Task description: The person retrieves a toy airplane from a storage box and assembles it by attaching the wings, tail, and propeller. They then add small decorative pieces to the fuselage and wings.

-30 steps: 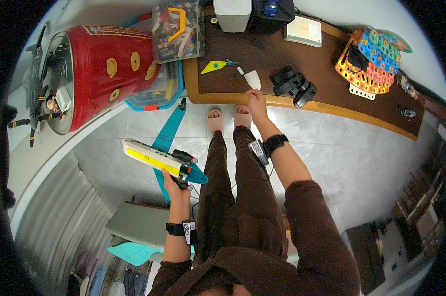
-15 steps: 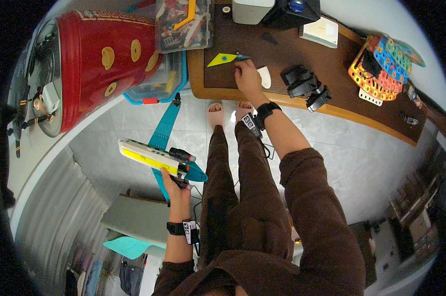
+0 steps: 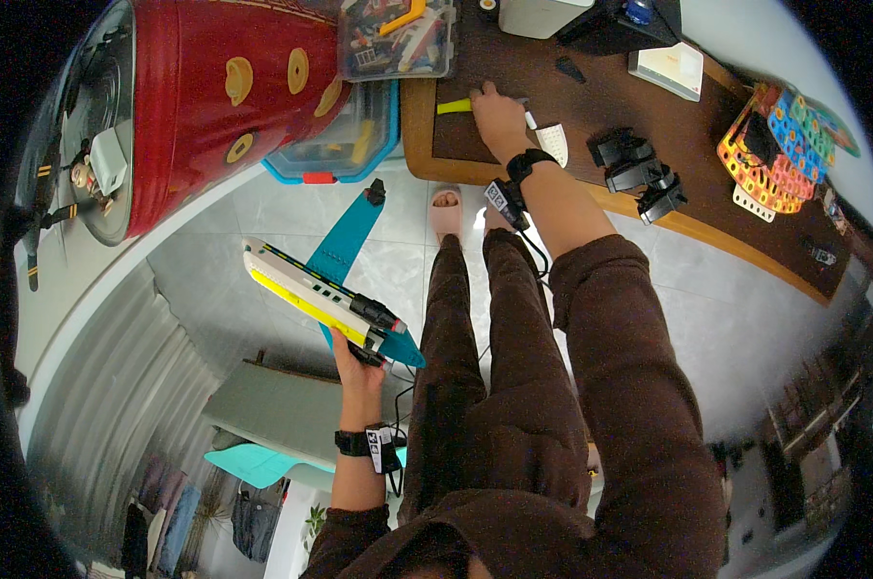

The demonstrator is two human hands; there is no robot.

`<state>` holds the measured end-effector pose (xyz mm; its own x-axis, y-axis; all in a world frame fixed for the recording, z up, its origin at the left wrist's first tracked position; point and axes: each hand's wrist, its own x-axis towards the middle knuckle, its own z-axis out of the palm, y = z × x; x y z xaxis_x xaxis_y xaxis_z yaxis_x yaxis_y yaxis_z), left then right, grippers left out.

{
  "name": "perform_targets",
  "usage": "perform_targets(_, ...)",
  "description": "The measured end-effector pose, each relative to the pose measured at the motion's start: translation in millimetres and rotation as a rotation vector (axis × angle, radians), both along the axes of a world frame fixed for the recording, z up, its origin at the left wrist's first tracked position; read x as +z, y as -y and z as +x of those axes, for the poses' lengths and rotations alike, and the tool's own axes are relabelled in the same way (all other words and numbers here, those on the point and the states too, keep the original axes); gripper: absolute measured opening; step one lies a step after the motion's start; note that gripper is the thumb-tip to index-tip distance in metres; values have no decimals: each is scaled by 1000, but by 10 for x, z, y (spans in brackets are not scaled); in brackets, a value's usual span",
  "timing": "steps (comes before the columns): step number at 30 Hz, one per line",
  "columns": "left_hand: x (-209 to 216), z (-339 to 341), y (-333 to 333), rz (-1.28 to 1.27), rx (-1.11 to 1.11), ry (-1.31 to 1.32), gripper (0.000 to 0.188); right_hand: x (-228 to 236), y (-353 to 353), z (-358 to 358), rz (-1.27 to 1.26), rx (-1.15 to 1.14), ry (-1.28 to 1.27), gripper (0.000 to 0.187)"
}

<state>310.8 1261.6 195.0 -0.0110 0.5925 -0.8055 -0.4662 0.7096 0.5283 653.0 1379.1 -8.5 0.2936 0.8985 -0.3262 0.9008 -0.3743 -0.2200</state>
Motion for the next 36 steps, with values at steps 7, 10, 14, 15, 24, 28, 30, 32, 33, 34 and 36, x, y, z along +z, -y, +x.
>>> perform_targets(7,90,-54,14,12,15,-2,54,285,257,-125,267,-193,-446,15)
perform_targets(10,116,-75,-4,-38,124,111,51,695,591,-245,71,-497,-973,22)
perform_targets(14,191,-139,21,-11,218,245,52,1453,1120,-539,-33,-903,-2030,16)
perform_targets(15,218,-157,32,18,247,289,52,1617,1199,-616,-148,-1040,-2070,15)
perform_targets(24,424,-112,18,90,50,335,53,2197,1410,-814,-129,-1161,-2198,7)
perform_targets(28,408,-48,2,53,49,220,56,2045,1392,-820,-22,-1104,-1818,14)
perform_targets(30,392,-65,1,7,47,176,55,1923,1447,-810,2,-1169,-1735,15)
perform_targets(32,337,-54,2,-8,73,145,54,1746,1508,-773,48,-1204,-1730,17)
perform_targets(33,320,-56,-3,3,48,177,53,1640,1547,-729,58,-1222,-1663,17)
perform_targets(34,301,-48,-8,5,31,192,53,1524,1590,-682,80,-1223,-1616,17)
perform_targets(36,286,-19,-7,12,46,195,51,1258,1661,-645,167,-1196,-1365,17)
